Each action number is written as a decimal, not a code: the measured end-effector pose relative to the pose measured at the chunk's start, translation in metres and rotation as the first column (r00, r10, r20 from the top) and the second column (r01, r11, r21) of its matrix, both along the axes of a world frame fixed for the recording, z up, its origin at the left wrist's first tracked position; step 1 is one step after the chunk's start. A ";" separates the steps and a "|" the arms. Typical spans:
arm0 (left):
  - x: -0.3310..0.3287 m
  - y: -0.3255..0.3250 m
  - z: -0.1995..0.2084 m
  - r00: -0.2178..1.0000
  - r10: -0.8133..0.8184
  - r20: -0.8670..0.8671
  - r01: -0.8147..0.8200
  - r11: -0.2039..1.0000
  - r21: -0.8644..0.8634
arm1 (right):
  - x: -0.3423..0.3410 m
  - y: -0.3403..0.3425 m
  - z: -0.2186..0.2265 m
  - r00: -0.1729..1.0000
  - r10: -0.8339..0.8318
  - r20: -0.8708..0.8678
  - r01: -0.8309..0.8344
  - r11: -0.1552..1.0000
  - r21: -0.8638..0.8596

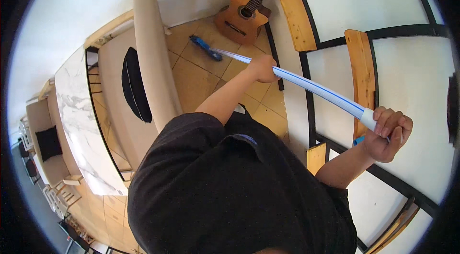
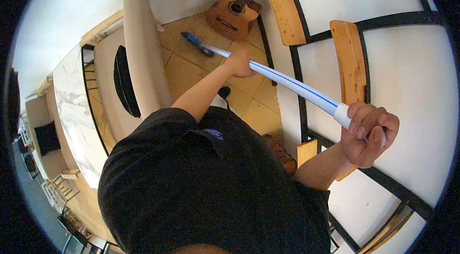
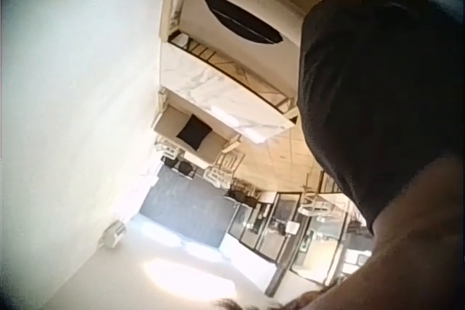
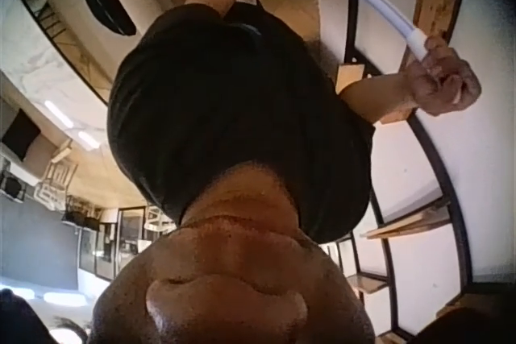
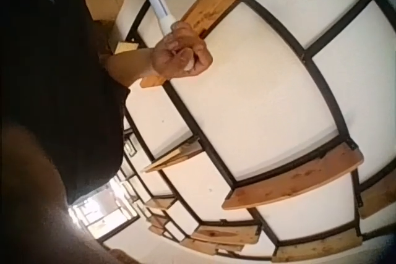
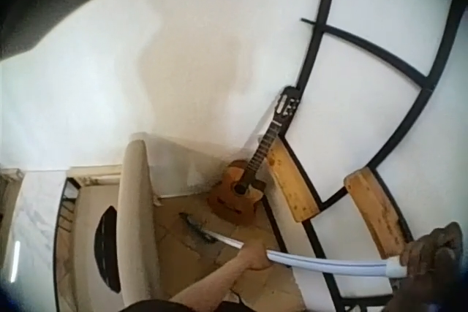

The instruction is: Sweeping the tiled floor of a coffee shop seating area using a broom.

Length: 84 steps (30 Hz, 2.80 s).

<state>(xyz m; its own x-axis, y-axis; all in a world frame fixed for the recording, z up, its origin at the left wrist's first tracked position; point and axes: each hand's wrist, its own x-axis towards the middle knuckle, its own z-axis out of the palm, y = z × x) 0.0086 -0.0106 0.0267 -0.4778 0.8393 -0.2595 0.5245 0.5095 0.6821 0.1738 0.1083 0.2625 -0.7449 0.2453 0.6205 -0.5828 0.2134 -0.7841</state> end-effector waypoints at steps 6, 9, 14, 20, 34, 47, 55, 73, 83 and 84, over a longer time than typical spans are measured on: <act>-0.052 -0.014 -0.006 0.987 -0.144 -0.077 0.146 0.989 0.018 | -0.024 0.003 -0.048 0.992 -0.121 0.040 0.127 0.966 -0.226; -0.062 -0.015 -0.073 0.986 -0.168 -0.004 0.165 0.975 -0.150 | -0.044 -0.012 -0.072 0.993 -0.041 0.108 0.070 0.958 -0.279; -0.037 -0.012 -0.118 0.997 -0.024 0.067 0.028 0.998 -0.063 | -0.032 -0.032 -0.084 0.971 -0.130 0.202 0.178 0.955 -0.239; 0.053 0.035 -0.116 0.976 -0.165 0.145 0.147 0.981 0.124 | 0.034 -0.023 -0.047 0.901 -0.371 0.226 0.410 0.898 -0.160; 0.291 0.109 0.005 0.991 0.079 0.110 -0.113 0.928 0.355 | 0.304 0.043 0.025 0.995 -0.095 -0.037 0.095 0.996 -0.003; 0.333 0.061 -0.113 0.893 0.320 0.317 -0.428 0.823 0.374 | 0.278 -0.017 -0.065 0.991 -0.053 0.125 0.053 0.999 0.006; 0.393 -0.021 -0.073 0.916 0.221 0.335 -0.328 0.894 0.307 | 0.318 -0.014 -0.031 0.978 0.119 0.171 -0.089 0.981 -0.174; 0.433 -0.135 -0.070 0.710 0.534 0.460 -0.701 0.601 0.384 | 0.401 -0.221 -0.043 0.966 -0.241 -0.095 0.244 0.724 0.645; 0.575 -0.197 -0.085 0.856 0.427 0.290 -0.515 0.742 0.429 | 0.509 -0.254 -0.047 0.968 -0.197 0.154 0.214 0.971 -0.108; 0.587 -0.201 -0.088 0.899 0.336 0.282 -0.432 0.792 0.432 | 0.520 -0.255 -0.041 0.963 -0.188 0.192 0.210 0.972 -0.102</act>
<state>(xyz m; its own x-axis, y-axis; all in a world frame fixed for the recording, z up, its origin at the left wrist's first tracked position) 0.5959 -0.2113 -0.0608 -0.7716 0.6361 0.0060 0.1983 0.2316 0.9524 0.6936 -0.1465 0.2213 -0.7699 0.4642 0.4379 -0.3854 0.2088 -0.8988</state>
